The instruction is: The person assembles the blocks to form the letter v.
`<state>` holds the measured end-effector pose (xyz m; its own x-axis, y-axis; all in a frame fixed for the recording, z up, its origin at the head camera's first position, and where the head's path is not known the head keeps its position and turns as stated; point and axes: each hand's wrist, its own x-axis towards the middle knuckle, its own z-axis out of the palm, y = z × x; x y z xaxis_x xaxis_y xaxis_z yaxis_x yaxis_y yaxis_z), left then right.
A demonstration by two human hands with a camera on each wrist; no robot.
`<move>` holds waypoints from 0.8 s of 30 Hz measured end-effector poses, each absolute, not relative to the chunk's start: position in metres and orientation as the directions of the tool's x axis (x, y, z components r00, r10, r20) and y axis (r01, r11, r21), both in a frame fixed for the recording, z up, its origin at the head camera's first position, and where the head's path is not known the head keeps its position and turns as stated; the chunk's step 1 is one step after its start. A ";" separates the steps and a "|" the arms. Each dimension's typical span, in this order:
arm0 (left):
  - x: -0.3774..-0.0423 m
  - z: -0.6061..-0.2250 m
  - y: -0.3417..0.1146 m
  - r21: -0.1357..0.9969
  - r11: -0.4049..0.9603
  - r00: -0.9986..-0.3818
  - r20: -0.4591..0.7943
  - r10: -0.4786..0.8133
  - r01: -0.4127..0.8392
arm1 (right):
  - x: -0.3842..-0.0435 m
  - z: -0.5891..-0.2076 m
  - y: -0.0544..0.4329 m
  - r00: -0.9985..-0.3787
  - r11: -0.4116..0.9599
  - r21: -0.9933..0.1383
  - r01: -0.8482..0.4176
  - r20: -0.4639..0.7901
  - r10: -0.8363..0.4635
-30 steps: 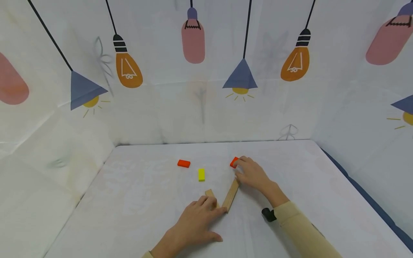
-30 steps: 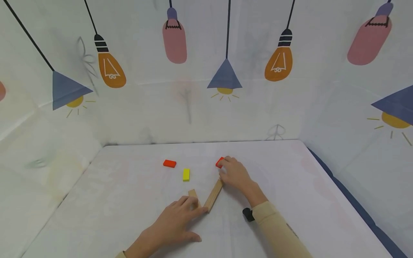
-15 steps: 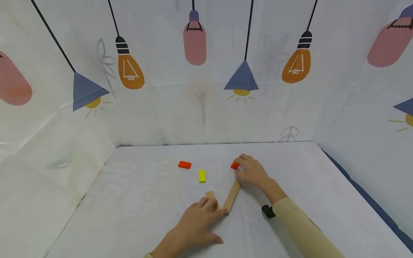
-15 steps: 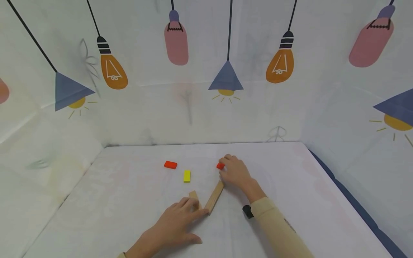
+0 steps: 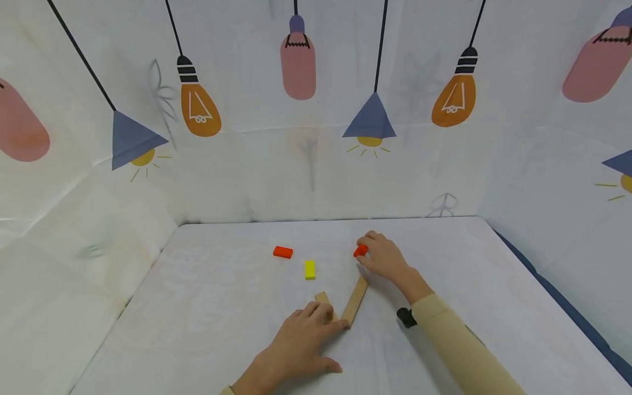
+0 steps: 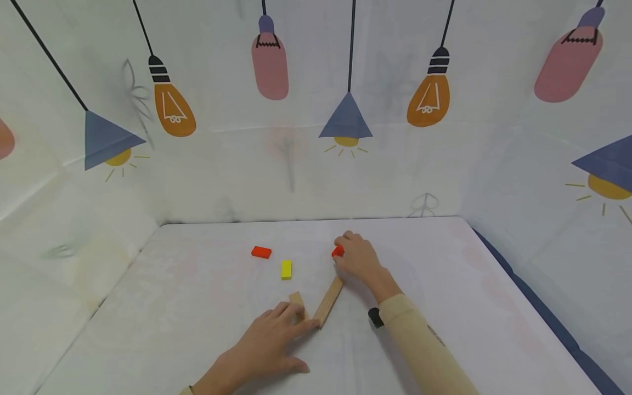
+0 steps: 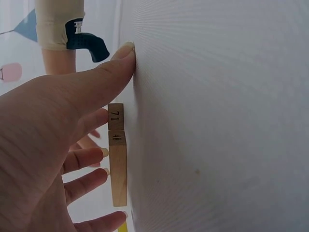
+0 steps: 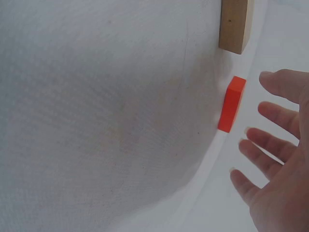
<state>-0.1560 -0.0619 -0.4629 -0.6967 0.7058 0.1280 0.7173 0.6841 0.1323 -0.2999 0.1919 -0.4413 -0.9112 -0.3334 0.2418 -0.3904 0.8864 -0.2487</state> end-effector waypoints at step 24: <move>-0.154 -0.462 -0.063 0.126 0.677 -0.689 0.148 0.710 0.725 | -0.308 -0.449 0.195 -0.943 0.904 -0.272 -0.330 0.146 -0.300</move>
